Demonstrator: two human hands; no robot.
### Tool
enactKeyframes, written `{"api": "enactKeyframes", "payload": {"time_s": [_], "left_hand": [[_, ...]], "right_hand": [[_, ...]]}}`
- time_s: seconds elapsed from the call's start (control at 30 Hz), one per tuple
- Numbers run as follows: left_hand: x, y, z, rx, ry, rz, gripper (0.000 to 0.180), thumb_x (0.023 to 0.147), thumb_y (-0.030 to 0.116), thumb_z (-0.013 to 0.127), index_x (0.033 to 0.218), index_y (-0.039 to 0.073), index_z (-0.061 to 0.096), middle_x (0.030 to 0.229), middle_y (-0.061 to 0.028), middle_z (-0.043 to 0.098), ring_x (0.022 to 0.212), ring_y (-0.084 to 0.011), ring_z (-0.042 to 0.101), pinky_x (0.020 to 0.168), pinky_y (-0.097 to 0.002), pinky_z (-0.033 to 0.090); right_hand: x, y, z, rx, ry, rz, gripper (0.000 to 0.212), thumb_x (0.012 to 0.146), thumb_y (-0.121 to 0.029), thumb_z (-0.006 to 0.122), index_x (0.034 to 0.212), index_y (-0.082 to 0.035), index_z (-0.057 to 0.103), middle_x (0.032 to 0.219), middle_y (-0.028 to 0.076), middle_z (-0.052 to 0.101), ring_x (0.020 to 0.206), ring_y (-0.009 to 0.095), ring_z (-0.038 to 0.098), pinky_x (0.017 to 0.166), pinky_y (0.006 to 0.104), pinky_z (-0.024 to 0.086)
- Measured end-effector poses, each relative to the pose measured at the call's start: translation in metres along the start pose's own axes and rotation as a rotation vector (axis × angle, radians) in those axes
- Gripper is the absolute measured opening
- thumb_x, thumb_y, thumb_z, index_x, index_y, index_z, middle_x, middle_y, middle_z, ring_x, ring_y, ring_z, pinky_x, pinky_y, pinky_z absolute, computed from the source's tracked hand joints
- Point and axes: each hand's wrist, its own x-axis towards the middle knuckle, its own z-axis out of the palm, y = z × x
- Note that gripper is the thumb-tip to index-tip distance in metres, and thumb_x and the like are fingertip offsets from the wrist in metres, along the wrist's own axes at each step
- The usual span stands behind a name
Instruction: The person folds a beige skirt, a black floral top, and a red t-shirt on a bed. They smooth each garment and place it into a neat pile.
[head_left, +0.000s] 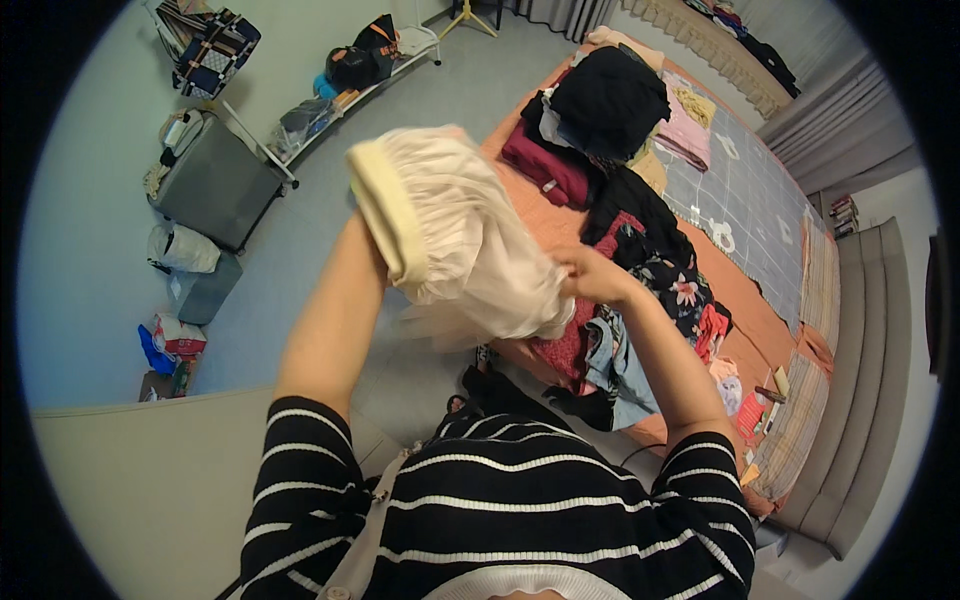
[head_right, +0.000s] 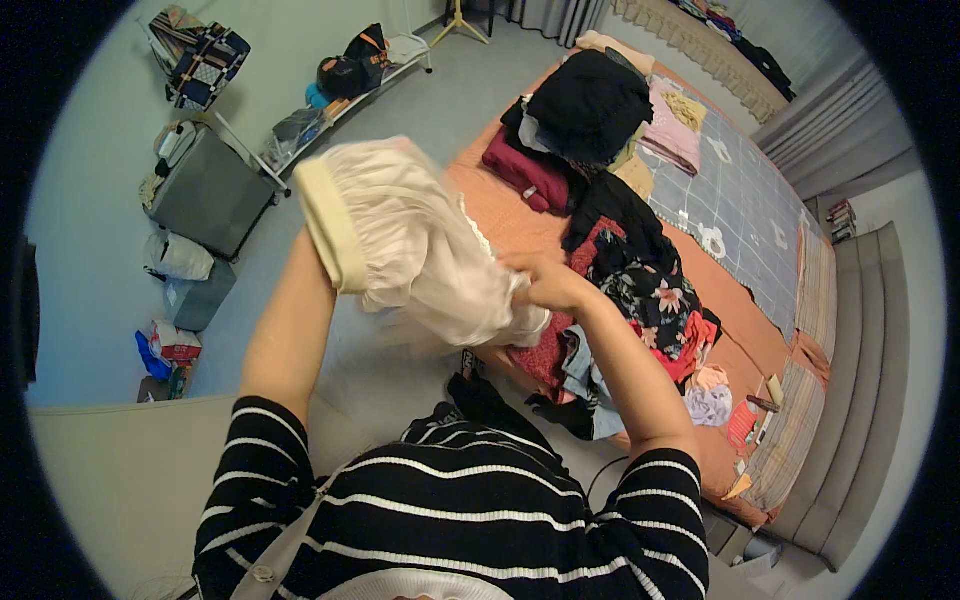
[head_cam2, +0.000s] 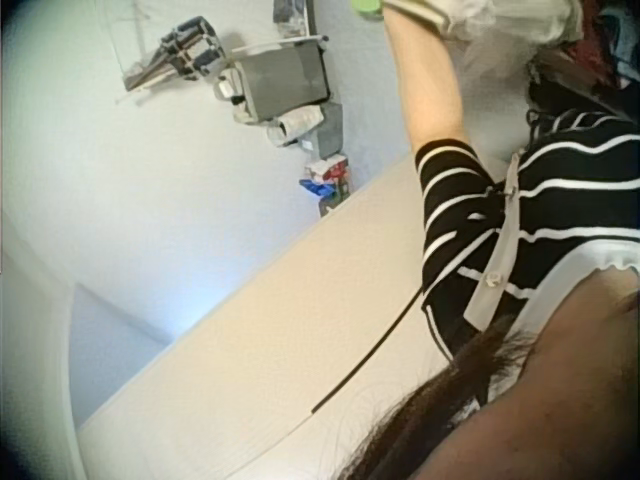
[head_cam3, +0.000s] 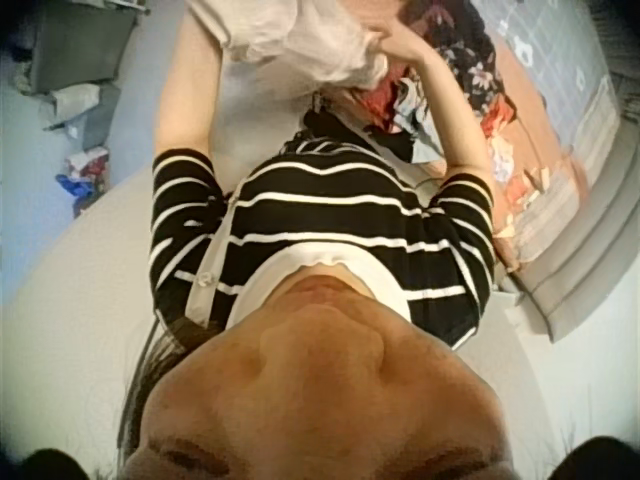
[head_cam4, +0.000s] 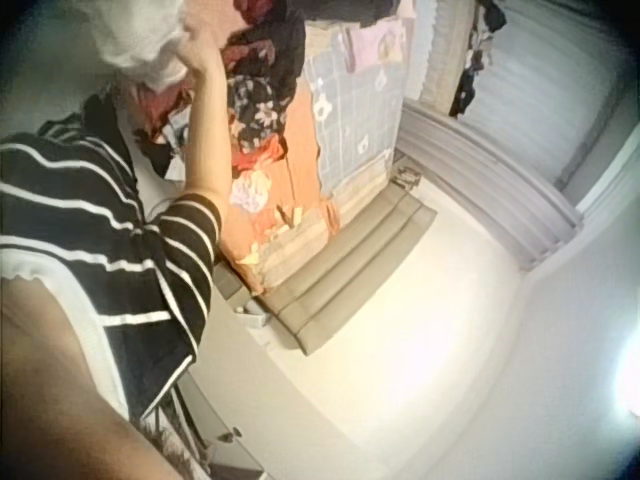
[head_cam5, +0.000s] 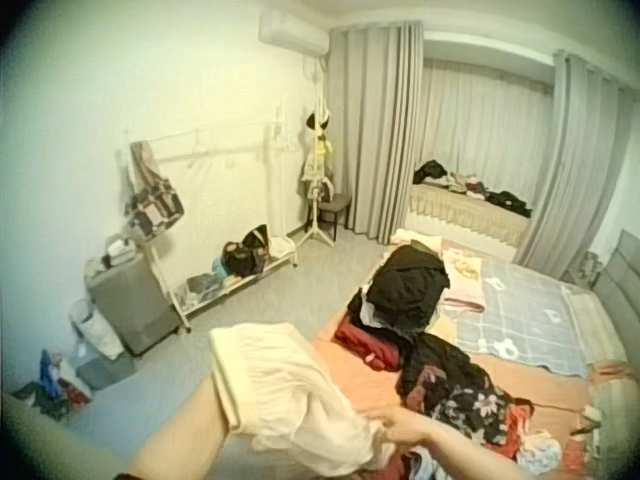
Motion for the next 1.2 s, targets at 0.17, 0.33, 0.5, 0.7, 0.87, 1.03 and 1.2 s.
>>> {"api": "enactKeyframes", "payload": {"time_s": [0.17,0.33,0.5,0.7,0.87,1.03,1.2], "left_hand": [[0.063,0.007,0.009,0.39,0.132,-0.214,0.02,0.082,0.016,0.067,0.097,0.005,0.059,0.08,-0.0026,0.06,0.058,-0.0068,0.052,0.048,-0.0201,0.043],[0.094,0.032,-0.017,0.311,0.319,-0.136,0.023,0.084,0.024,0.068,0.095,0.007,0.058,0.073,0.0013,0.054,0.053,-0.0045,0.048,0.04,-0.0193,0.036],[0.123,0.078,-0.071,0.69,0.32,0.054,0.029,0.084,0.034,0.067,0.096,0.009,0.059,0.076,0.0034,0.051,0.054,-0.0039,0.043,0.048,-0.0185,0.034],[0.156,0.137,-0.101,1.707,-0.568,0.327,0.046,0.059,0.035,0.083,0.086,0.003,0.065,0.078,-0.0083,0.058,0.069,-0.0207,0.055,0.064,-0.0312,0.044],[0.242,0.252,-0.144,2.128,0.215,0.651,0.038,0.071,0.022,0.049,0.105,0.018,0.066,0.089,-0.0154,0.066,0.08,-0.0316,0.064,0.075,-0.0399,0.05],[0.212,0.318,-0.068,1.659,0.3,1.223,0.018,0.069,0.005,0.054,0.085,0.001,0.063,0.074,-0.0191,0.065,0.066,-0.0285,0.064,0.065,-0.0384,0.05],[0.169,0.311,-0.042,1.515,0.264,1.124,0.018,0.068,0.002,0.052,0.084,0.0,0.06,0.074,-0.0155,0.065,0.067,-0.0245,0.064,0.062,-0.0336,0.05]], "right_hand": [[0.089,-0.038,-0.024,-0.065,0.133,-0.344,0.087,0.069,-0.018,0.076,0.141,-0.005,0.029,0.135,0.017,0.043,0.127,0.026,0.04,0.105,0.0344,0.03],[0.146,-0.073,-0.031,0.044,0.3,-0.383,0.053,0.071,-0.002,0.068,0.12,-0.007,0.048,0.107,0.007,0.057,0.099,0.017,0.054,0.088,0.0278,0.042],[0.175,-0.067,-0.094,0.025,0.612,-0.349,0.011,0.071,0.003,0.06,0.08,-0.002,0.059,0.071,-0.001,0.058,0.072,0.008,0.052,0.066,0.023,0.043],[0.218,-0.156,-0.124,-0.469,0.791,-0.315,0.025,0.068,-0.018,0.07,0.089,-0.005,0.064,0.085,0.016,0.065,0.08,0.031,0.063,0.072,0.0334,0.048],[0.275,-0.248,-0.148,-0.508,0.925,-0.079,0.026,0.074,-0.018,0.073,0.096,-0.006,0.065,0.1,0.02,0.064,0.094,0.028,0.061,0.083,0.0374,0.047],[0.284,-0.313,-0.176,-0.561,1.222,-0.392,0.016,0.078,-0.013,0.068,0.091,-0.004,0.064,0.087,0.014,0.066,0.08,0.023,0.062,0.072,0.0357,0.049],[0.234,-0.302,-0.168,-0.41,1.133,-0.321,0.01,0.076,-0.005,0.067,0.086,-0.004,0.064,0.081,0.007,0.065,0.077,0.018,0.061,0.069,0.0341,0.049]]}}
